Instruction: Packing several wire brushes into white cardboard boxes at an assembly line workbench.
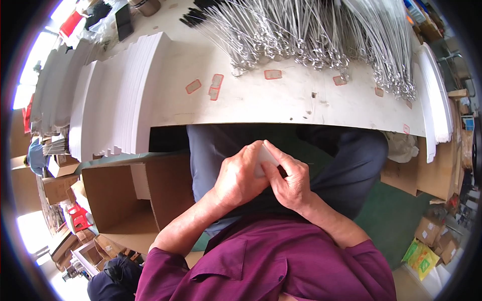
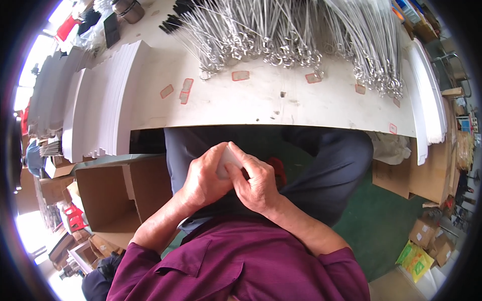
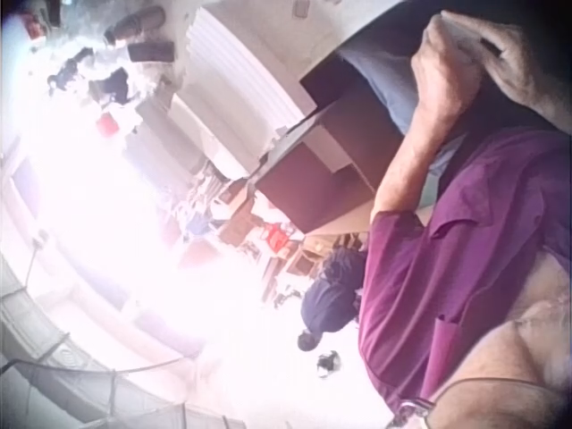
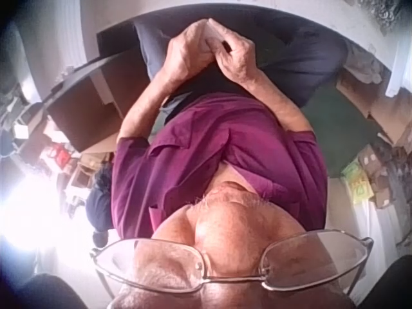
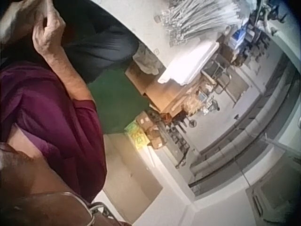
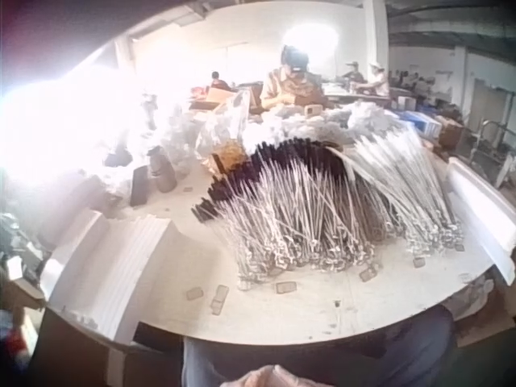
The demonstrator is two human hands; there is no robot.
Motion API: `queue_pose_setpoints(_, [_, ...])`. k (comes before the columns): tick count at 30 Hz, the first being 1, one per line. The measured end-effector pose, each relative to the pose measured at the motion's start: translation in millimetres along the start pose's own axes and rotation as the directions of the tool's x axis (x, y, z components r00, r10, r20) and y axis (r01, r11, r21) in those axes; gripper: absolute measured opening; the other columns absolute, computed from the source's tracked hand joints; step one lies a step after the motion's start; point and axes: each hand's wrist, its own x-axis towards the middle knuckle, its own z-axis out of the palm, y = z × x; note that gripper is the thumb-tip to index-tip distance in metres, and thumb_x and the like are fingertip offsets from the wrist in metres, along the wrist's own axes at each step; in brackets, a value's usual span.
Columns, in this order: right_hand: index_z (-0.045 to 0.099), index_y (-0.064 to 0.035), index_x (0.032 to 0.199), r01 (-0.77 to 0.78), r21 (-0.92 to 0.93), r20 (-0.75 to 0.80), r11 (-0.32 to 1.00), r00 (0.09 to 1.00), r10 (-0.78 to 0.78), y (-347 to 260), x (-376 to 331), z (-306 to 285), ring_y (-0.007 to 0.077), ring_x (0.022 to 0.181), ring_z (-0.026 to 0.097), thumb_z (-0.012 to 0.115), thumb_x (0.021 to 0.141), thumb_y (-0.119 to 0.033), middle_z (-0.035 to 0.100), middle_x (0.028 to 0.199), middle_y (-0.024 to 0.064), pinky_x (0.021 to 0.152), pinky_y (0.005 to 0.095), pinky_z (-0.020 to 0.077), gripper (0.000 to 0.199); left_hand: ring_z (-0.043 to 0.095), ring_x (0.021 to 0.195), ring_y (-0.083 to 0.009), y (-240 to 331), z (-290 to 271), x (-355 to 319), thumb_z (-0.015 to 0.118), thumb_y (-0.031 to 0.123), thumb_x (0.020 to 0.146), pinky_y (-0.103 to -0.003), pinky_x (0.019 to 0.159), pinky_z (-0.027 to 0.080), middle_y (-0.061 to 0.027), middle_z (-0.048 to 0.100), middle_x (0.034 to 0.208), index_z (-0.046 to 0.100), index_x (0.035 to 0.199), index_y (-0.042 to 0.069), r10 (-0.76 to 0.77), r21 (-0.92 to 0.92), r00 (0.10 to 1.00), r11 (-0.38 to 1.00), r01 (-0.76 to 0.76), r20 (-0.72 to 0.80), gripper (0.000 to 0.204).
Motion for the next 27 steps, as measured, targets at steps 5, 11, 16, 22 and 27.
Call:
queue_pose_setpoints(5, [0.071, 0.0040, 0.124, -0.103, 0.101, -0.057, 0.989, 0.992, 0.110, 9.7, 0.6, -2.5, 0.0153, 0.089, 0.074, 0.067, 0.098, -0.001, 0.078, 0.101, 0.0173, 0.078, 0.0296, 0.0592, 0.027, 0.072, 0.089, -0.0420, 3.6, 11.8, 1.9, 0.081, 0.012, 0.077, -0.047, 0.071, 0.060, -0.0224, 0.070, 0.097, 0.059, 0.117, -0.001, 0.031, -0.042, 0.999, 0.999, -0.032, -0.029, 0.047])
queue_pose_setpoints(11, [0.065, 0.0059, 0.130, -0.226, 0.325, -0.060, 0.918, 0.964, 0.258, 9.1, 20.1, -13.6, 0.0084, 0.093, 0.066, 0.067, 0.101, -0.006, 0.073, 0.109, 0.0068, 0.082, 0.0248, 0.0548, 0.031, 0.072, 0.094, -0.0389, 0.5, -36.4, -5.6, 0.082, 0.023, 0.083, -0.045, 0.081, 0.058, -0.0220, 0.072, 0.101, 0.062, 0.123, -0.002, -0.170, -0.143, 0.973, 0.971, 0.193, 0.158, 0.051])
queue_pose_setpoints(16, [0.066, 0.0062, 0.129, -0.086, 0.216, -0.057, 0.973, 0.993, 0.101, 6.0, 53.9, -27.0, 0.0078, 0.084, 0.063, 0.062, 0.106, -0.013, 0.072, 0.102, 0.0052, 0.075, 0.0237, 0.0532, 0.031, 0.067, 0.089, -0.0140, -12.7, -96.4, -35.3, 0.077, 0.017, 0.093, -0.032, 0.079, 0.054, -0.0110, 0.071, 0.094, 0.070, 0.116, 0.000, -0.331, -0.265, 0.897, 0.874, 0.408, 0.292, 0.029])
queue_pose_setpoints(22, [0.071, 0.0046, 0.111, -0.035, 0.016, -0.115, 0.999, 0.993, 0.037, 23.7, 83.6, -31.0, 0.0091, 0.076, 0.065, 0.064, 0.104, -0.014, 0.072, 0.092, 0.0055, 0.071, 0.0258, 0.0572, 0.020, 0.070, 0.073, -0.0227, -25.9, -200.9, -24.8, 0.079, 0.014, 0.088, -0.036, 0.069, 0.056, -0.0174, 0.070, 0.081, 0.070, 0.113, 0.000, -0.244, 0.341, 0.897, 0.862, 0.375, -0.369, 0.030])
queue_pose_setpoints(27, [0.071, 0.0017, 0.106, -0.004, 0.018, -0.145, 1.000, 0.989, 0.006, 34.9, 85.3, -25.6, 0.0085, 0.072, 0.066, 0.065, 0.102, -0.009, 0.070, 0.087, 0.0041, 0.066, 0.0260, 0.0584, 0.013, 0.071, 0.084, -0.0448, -101.3, -277.7, -3.0, 0.072, 0.015, 0.091, -0.050, 0.076, 0.055, -0.0263, 0.071, 0.084, 0.071, 0.104, 0.000, -0.137, 0.523, 0.817, 0.706, 0.477, -0.561, 0.020])
